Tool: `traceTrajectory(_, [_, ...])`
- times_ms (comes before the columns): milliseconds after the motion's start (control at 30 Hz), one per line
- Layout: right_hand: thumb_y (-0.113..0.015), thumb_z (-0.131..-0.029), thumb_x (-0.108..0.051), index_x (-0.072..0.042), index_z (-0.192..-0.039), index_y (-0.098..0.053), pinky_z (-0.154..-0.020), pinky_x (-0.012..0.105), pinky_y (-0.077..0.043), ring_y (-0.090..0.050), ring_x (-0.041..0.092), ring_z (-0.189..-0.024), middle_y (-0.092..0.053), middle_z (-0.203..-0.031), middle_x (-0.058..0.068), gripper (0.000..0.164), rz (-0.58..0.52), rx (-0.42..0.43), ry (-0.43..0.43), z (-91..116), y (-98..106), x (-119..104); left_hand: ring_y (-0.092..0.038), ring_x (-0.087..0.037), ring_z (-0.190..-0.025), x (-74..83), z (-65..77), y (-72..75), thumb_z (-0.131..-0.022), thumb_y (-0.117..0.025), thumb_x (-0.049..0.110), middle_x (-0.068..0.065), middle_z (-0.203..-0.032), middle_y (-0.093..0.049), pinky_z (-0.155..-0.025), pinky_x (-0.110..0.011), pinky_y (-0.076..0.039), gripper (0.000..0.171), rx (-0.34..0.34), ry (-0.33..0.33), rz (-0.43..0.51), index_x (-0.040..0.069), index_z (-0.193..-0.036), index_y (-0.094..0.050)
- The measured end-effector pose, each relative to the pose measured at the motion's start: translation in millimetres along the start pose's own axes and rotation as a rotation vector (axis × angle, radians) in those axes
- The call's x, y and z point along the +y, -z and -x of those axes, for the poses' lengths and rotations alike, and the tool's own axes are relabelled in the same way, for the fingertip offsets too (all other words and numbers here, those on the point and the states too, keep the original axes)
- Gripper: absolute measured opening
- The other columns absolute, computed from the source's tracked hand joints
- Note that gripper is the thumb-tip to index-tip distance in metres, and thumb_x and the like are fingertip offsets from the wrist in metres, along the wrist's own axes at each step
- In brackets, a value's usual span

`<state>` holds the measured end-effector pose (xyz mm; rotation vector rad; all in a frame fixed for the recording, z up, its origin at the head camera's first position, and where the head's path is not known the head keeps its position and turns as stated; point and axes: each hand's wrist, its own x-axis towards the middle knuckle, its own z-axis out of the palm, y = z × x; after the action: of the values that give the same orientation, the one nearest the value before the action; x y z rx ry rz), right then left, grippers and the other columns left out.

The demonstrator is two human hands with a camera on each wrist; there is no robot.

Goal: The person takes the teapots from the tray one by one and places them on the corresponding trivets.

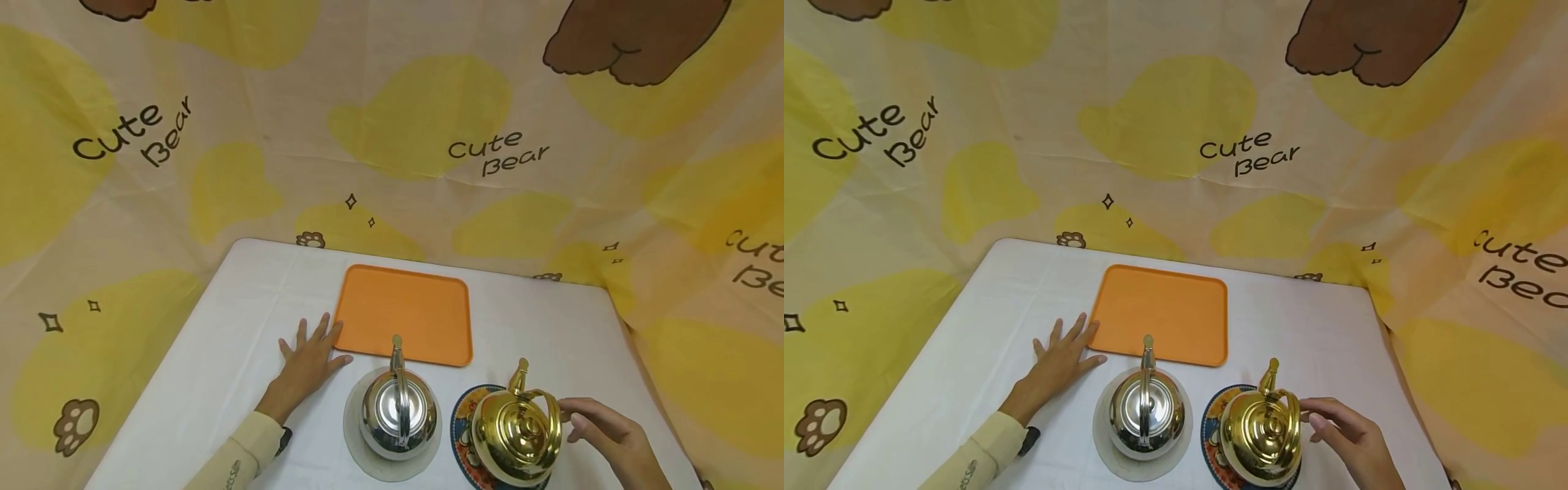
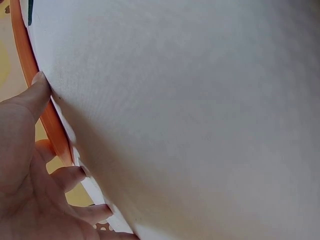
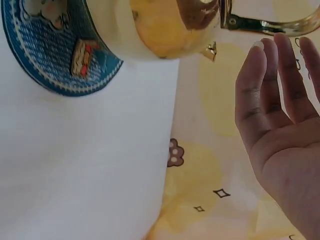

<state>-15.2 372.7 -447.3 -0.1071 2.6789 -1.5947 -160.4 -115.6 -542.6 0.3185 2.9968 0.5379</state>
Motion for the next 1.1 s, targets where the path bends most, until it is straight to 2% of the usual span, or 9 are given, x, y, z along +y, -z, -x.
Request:
traceTrajectory(267, [-0.063,-0.109,-0.018,-0.015,-0.133,-0.072,-0.077,0.027,-0.061,-0.068,-0.002,-0.106,-0.073,-0.126,-0.014,0.026,0.239,0.033,-0.012,-25,6,-3,-0.019,-0.068,-0.151,-0.7,-0.8,-3.3,-0.097,-0.072,0.052,-0.024,-0.171,-0.03,-0.1,-0.096,-0.017,0.082,-0.009,0.008,0.021,0.012,-0.163,-0.043])
traceTrajectory(400, [-0.068,-0.106,-0.028,-0.027,-0.131,-0.073,-0.076,0.024,-0.058,-0.061,-0.009,-0.105,-0.071,-0.128,-0.009,0.026,0.392,0.045,0.006,-39,4,-5,-0.018,-0.068,-0.152,0.4,-1.7,-1.3,-0.098,-0.071,0.051,-0.023,-0.172,-0.029,-0.101,-0.095,-0.016,0.081,-0.024,0.015,0.018,0.012,-0.163,-0.042])
traceTrajectory(500, [-0.07,-0.104,-0.03,-0.027,-0.13,-0.073,-0.075,0.024,-0.056,-0.061,-0.009,-0.102,-0.072,-0.127,-0.004,0.026,0.468,0.044,0.043,-50,2,-5,-0.019,-0.068,-0.151,0.2,-2.4,-0.8,-0.098,-0.072,0.051,-0.024,-0.171,-0.03,-0.1,-0.095,-0.017,0.081,-0.018,0.012,0.014,0.012,-0.163,-0.043])
traceTrajectory(633, [-0.071,-0.103,-0.031,-0.021,-0.132,-0.073,-0.074,0.028,-0.057,-0.067,0.007,-0.105,-0.072,-0.13,0.002,0.03,0.512,0.022,0.08,-65,-2,-3,-0.019,-0.068,-0.151,-0.8,-4.5,-1.1,-0.099,-0.071,0.051,-0.024,-0.172,-0.029,-0.1,-0.096,-0.017,0.08,-0.018,0.006,0.012,0.012,-0.163,-0.042])
traceTrajectory(767, [-0.068,-0.105,-0.038,-0.014,-0.142,-0.066,-0.088,0.053,-0.059,-0.063,0.039,-0.125,-0.065,-0.143,0.016,0.044,0.54,-0.027,0.087,-76,-4,-1,-0.019,-0.069,-0.15,-1.6,-6.4,0.4,-0.099,-0.071,0.05,-0.025,-0.171,-0.03,-0.1,-0.096,-0.017,0.079,-0.024,-0.003,0.023,0.011,-0.162,-0.044])
traceTrajectory(833, [-0.066,-0.105,-0.04,-0.011,-0.148,-0.061,-0.097,0.072,-0.05,-0.052,0.05,-0.135,-0.057,-0.151,0.023,0.052,0.554,-0.048,0.087,-81,-4,1,-0.019,-0.069,-0.151,-2.3,-5.5,1.3,-0.1,-0.069,0.051,-0.025,-0.171,-0.029,-0.101,-0.095,-0.017,0.079,-0.039,-0.002,0.032,0.011,-0.162,-0.043])
traceTrajectory(900, [-0.066,-0.105,-0.042,-0.011,-0.154,-0.055,-0.099,0.084,-0.038,-0.042,0.058,-0.141,-0.048,-0.158,0.029,0.06,0.588,-0.049,0.092,-85,-4,4,-0.019,-0.068,-0.151,-4.2,-4.8,1.7,-0.101,-0.068,0.051,-0.026,-0.171,-0.028,-0.103,-0.095,-0.016,0.077,-0.052,0.002,0.054,0.012,-0.162,-0.043])
traceTrajectory(967, [-0.065,-0.105,-0.043,-0.012,-0.16,-0.048,-0.098,0.09,-0.029,-0.035,0.062,-0.144,-0.04,-0.163,0.031,0.065,0.635,-0.038,0.094,-88,-4,6,-0.018,-0.068,-0.152,-5.9,-3.9,2.7,-0.103,-0.064,0.053,-0.026,-0.172,-0.026,-0.106,-0.093,-0.014,0.077,-0.064,0.005,0.07,0.013,-0.164,-0.042])
traceTrajectory(1100, [-0.06,-0.106,-0.048,-0.017,-0.167,-0.034,-0.101,0.091,-0.021,-0.02,0.062,-0.152,-0.022,-0.172,0.03,0.073,0.734,-0.016,0.086,-96,-5,9,-0.019,-0.068,-0.151,-9.4,-1.6,8.4,-0.104,-0.06,0.057,-0.029,-0.172,-0.024,-0.107,-0.092,-0.014,0.079,-0.041,-0.01,0.085,0.011,-0.164,-0.039])
